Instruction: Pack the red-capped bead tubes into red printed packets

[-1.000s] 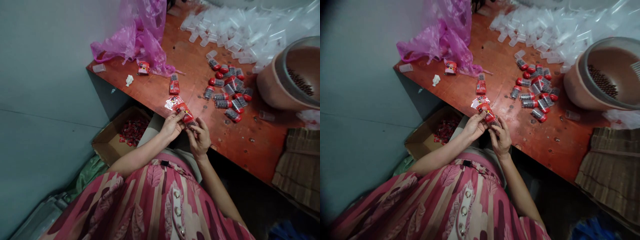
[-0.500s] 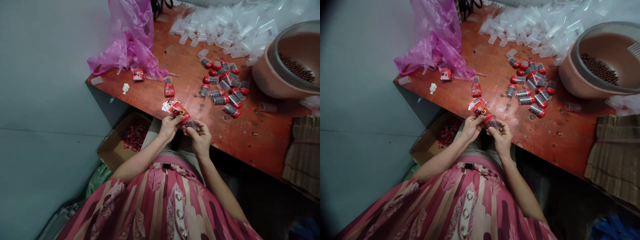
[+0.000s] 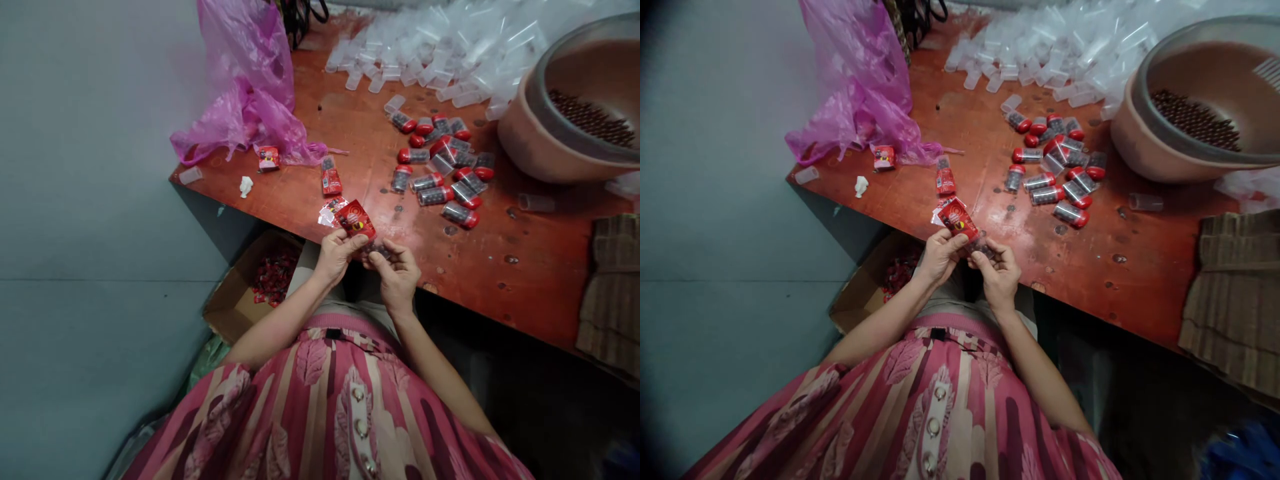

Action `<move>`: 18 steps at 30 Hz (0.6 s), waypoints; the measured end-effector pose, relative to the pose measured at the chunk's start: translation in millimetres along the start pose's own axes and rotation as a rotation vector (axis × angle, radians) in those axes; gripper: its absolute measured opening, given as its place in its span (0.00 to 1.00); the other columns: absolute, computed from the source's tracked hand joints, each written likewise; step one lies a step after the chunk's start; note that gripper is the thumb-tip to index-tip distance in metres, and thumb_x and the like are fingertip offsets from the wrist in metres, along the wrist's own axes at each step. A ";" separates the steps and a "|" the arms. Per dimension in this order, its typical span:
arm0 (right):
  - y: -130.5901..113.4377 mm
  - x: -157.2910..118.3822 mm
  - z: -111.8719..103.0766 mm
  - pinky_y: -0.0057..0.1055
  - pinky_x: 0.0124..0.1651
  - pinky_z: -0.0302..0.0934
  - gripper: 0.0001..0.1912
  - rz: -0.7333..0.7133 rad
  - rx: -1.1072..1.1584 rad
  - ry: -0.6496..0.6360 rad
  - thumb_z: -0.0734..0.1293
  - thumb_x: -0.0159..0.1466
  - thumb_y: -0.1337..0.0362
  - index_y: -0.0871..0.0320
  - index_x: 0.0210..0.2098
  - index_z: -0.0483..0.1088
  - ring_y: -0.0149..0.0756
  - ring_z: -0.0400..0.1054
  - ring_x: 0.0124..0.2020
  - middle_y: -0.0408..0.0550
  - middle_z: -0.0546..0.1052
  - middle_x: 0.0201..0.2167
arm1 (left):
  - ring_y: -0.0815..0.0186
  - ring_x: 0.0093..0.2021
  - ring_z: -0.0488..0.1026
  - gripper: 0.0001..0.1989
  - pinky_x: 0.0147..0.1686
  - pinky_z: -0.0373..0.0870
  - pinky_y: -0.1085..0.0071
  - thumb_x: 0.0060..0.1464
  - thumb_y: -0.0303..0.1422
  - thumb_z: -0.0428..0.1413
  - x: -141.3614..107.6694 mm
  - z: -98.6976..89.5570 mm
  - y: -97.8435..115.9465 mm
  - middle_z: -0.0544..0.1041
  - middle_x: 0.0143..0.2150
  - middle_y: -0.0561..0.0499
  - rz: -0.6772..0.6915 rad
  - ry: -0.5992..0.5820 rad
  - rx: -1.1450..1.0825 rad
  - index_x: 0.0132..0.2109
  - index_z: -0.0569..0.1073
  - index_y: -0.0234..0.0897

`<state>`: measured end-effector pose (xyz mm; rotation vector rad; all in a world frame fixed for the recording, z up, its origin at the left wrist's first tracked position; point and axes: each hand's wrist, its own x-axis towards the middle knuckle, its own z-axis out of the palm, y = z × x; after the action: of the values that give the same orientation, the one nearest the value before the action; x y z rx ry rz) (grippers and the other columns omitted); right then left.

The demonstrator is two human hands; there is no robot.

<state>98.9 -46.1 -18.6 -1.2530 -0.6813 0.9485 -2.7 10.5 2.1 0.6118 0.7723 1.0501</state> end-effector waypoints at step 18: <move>8.2 -0.1 -1.1 0.29 0.29 0.70 0.17 -0.043 -0.132 0.004 0.72 0.51 0.59 0.56 0.38 0.67 0.31 0.73 0.24 0.41 0.77 0.28 | 0.74 0.21 0.67 0.16 0.22 0.64 0.75 0.34 0.38 0.67 -3.7 8.2 1.4 0.74 0.24 0.52 -0.095 0.118 0.046 0.28 0.73 0.31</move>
<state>98.1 -46.4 -26.8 -1.3502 -0.7752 0.8771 2.0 7.0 9.0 0.5503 0.9219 0.9899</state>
